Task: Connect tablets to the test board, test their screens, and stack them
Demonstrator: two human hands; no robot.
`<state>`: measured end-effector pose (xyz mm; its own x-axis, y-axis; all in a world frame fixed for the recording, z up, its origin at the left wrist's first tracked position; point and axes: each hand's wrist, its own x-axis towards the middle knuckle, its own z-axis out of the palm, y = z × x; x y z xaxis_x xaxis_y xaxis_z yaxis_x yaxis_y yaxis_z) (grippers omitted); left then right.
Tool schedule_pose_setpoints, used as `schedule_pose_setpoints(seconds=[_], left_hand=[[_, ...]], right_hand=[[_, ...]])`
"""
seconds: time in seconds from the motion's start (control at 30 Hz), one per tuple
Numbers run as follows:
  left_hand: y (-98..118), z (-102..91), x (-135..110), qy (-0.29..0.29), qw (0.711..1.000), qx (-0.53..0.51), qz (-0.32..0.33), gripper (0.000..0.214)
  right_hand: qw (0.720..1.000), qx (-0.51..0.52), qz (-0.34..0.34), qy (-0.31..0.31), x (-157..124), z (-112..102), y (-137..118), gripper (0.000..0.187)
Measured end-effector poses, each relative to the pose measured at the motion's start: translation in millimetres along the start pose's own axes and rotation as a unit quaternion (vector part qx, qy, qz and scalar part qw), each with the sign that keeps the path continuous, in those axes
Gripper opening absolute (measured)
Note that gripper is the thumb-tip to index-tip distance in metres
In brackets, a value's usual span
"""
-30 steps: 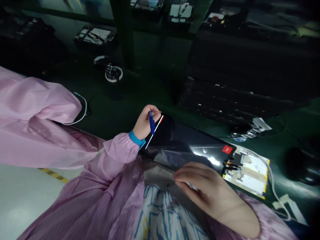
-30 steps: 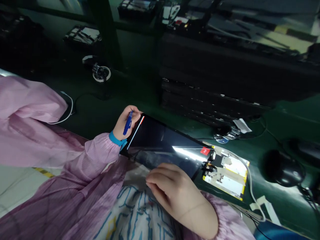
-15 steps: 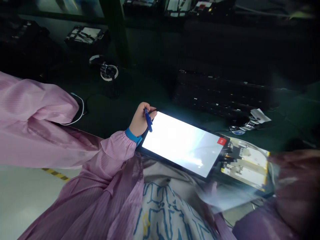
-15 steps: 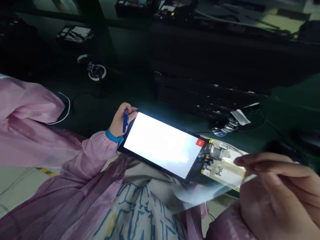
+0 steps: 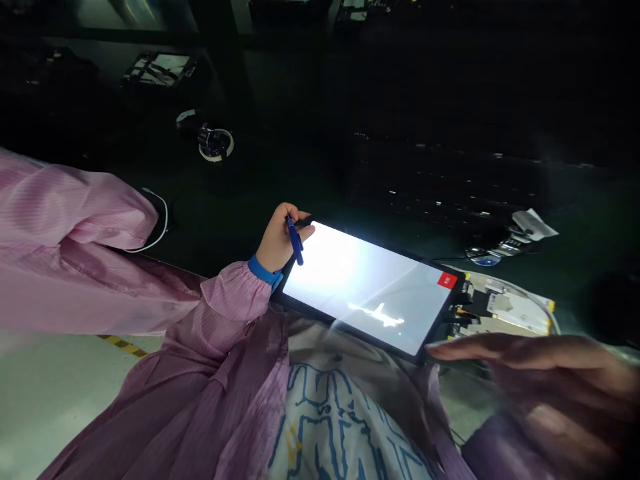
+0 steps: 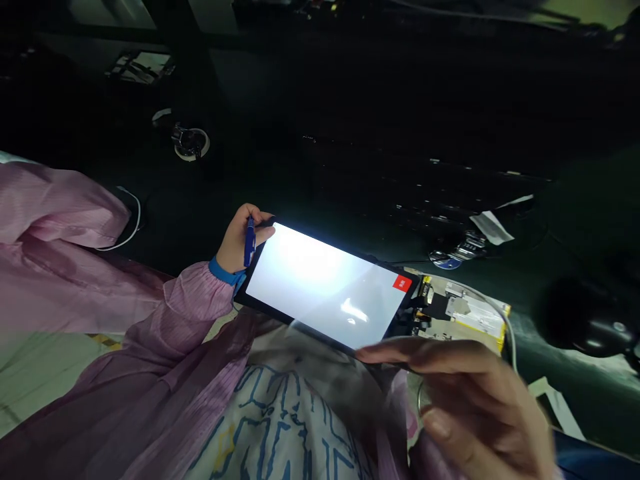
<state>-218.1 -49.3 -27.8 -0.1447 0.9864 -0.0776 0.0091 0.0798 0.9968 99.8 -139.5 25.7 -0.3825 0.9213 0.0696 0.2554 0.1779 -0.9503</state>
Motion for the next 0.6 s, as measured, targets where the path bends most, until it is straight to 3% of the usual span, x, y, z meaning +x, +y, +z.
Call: schedule_pose_setpoints(seconds=[0.1,0.23,0.37,0.47,0.53,0.6], left_hand=[[-3,-1.2,1,0.011,1.000,-0.007,-0.003,0.032],[-12,-3.5,6,0.017,0.999,-0.030,0.017,0.030],[-19,-5.1,9,0.024,0.998,-0.042,0.033,0.029],[-20,-5.7,10,0.024,0.998,-0.038,0.035,0.030],[-19,-5.9,10,0.026,0.999,-0.032,0.033,0.029],[-18,-5.8,10,0.029,0.999,-0.027,0.033,0.029]], right_hand=[[0.981,0.122,-0.013,-0.151,12,30,-18,0.048],[0.955,0.083,-0.062,-0.278,22,62,-19,0.082],[0.925,0.086,-0.151,-0.338,33,77,-23,0.088],[0.903,0.102,-0.168,-0.382,35,74,-28,0.086],[0.912,0.086,-0.151,-0.372,33,66,-28,0.082],[0.942,0.061,-0.126,-0.305,32,54,-24,0.073]])
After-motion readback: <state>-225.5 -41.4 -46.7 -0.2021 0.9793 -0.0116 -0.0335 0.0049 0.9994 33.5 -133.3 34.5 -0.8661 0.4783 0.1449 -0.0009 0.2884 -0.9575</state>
